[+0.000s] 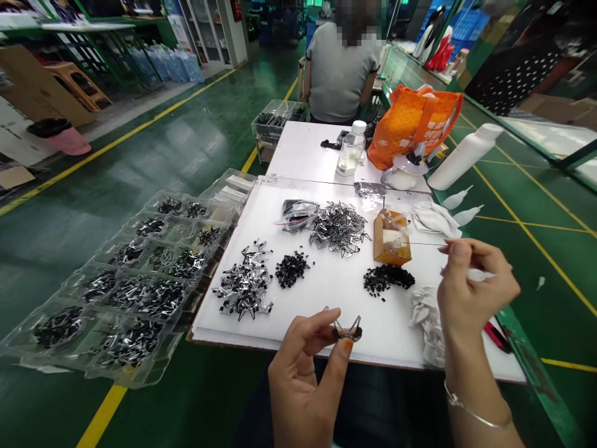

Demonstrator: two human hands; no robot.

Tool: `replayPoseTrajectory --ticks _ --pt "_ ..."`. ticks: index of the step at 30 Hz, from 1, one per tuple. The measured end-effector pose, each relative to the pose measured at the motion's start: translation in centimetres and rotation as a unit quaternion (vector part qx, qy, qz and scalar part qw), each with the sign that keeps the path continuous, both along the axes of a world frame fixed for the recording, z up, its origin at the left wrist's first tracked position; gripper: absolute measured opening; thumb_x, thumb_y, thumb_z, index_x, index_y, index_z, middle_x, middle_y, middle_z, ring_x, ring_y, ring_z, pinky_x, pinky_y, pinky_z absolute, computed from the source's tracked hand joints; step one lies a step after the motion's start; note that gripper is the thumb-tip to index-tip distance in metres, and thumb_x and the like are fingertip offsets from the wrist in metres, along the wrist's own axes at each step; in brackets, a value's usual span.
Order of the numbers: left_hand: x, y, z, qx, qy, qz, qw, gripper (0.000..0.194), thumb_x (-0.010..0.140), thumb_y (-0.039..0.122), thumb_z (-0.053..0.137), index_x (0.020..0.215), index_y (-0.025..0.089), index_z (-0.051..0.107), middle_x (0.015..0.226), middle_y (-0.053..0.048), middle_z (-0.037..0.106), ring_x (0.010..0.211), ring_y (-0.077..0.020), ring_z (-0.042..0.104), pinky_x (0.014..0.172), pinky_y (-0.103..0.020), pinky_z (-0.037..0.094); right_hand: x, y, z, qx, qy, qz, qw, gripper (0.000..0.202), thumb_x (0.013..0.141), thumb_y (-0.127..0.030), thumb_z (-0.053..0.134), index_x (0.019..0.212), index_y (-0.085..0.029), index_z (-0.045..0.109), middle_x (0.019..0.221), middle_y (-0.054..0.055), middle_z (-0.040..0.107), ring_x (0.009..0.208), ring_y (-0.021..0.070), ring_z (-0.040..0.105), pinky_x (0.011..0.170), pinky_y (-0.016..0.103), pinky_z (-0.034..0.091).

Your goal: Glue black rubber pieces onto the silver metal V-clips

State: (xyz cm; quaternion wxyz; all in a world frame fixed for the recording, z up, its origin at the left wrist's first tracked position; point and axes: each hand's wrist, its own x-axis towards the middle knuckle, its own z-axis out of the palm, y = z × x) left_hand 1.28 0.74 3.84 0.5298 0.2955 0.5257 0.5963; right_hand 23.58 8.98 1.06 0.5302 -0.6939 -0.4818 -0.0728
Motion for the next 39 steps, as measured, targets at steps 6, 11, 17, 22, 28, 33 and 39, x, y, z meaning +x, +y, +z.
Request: replayPoseTrajectory --ticks 6,11,17,22,28,33,39 --pt "-0.2 -0.4 -0.6 0.064 0.057 0.001 0.996 0.023 0.09 0.017 0.082 0.106 0.033 0.086 0.088 0.003 0.076 0.085 -0.0135 0.079 0.082 -0.018 0.065 0.0 1.0 -0.7 -0.107 0.018 0.085 0.99 0.044 0.09 -0.056 0.073 0.12 -0.024 0.077 0.08 0.003 0.069 0.068 0.0219 0.058 0.081 0.043 0.049" --pt "-0.5 -0.1 -0.6 0.231 0.192 -0.005 0.954 0.047 0.088 -0.002 0.073 0.117 0.034 0.081 0.092 0.006 0.079 0.089 -0.0113 0.077 0.109 -0.028 0.06 -5.0 -5.6 0.5 -0.131 0.23 0.323 0.909 0.035 0.102 -0.051 0.061 0.127 -0.03 0.076 0.096 0.005 0.072 0.066 0.0167 0.059 0.061 0.031 0.049" --pt "0.0 -0.3 -0.6 0.296 0.247 0.007 0.923 0.052 0.085 -0.003 0.074 0.121 0.034 0.081 0.08 0.005 0.078 0.062 -0.0128 0.071 0.11 -0.049 0.063 -7.9 -9.4 1.6 -0.093 0.283 0.383 0.874 0.019 0.095 -0.035 0.074 0.112 -0.033 0.082 0.108 0.008 0.073 0.095 0.0231 0.072 0.068 0.028 0.059" --pt "0.9 -1.1 -1.2 0.275 0.24 0.024 0.931 0.046 0.091 0.007 0.077 0.122 0.041 0.082 0.086 0.004 0.083 0.062 -0.0158 0.073 0.11 -0.055 0.062 -8.1 -8.8 1.6 -0.06 0.292 0.373 0.879 0.017 0.091 -0.026 0.079 0.106 -0.033 0.082 0.085 0.005 0.072 0.084 0.0221 0.072 0.055 0.024 0.055" --pt "0.9 -1.2 -0.9 0.27 0.241 0.025 0.932 0.047 0.091 0.005 0.076 0.121 0.041 0.082 0.086 0.004 0.084 0.061 -0.0152 0.073 0.11 -0.055 0.061 -8.2 -8.9 1.9 -0.044 0.26 0.355 0.897 0.015 0.09 -0.025 0.081 0.102 -0.033 0.082 0.092 0.004 0.073 0.086 0.0199 0.072 0.062 0.024 0.059" --pt "0.9 -1.2 -0.8 0.264 0.236 0.024 0.935 0.045 0.092 0.008 0.077 0.12 0.042 0.083 0.085 0.003 0.083 0.06 -0.0154 0.072 0.11 -0.056 0.061 -8.5 -9.1 2.1 -0.038 0.242 0.33 0.911 0.012 0.09 -0.025 0.081 0.1 -0.031 0.083 0.096 0.005 0.073 0.081 0.0195 0.072 0.062 0.027 0.059" --pt "0.6 -1.0 -0.2 0.215 0.193 0.019 0.957 0.043 0.089 0.007 0.08 0.114 0.042 0.085 0.082 0.003 0.082 0.069 -0.0168 0.074 0.11 -0.05 0.06 -9.2 -8.7 2.0 -0.018 0.232 0.273 0.933 0.02 0.087 -0.031 0.085 0.106 -0.031 0.082 0.092 0.005 0.073 0.089 0.0229 0.071 0.063 0.029 0.054"
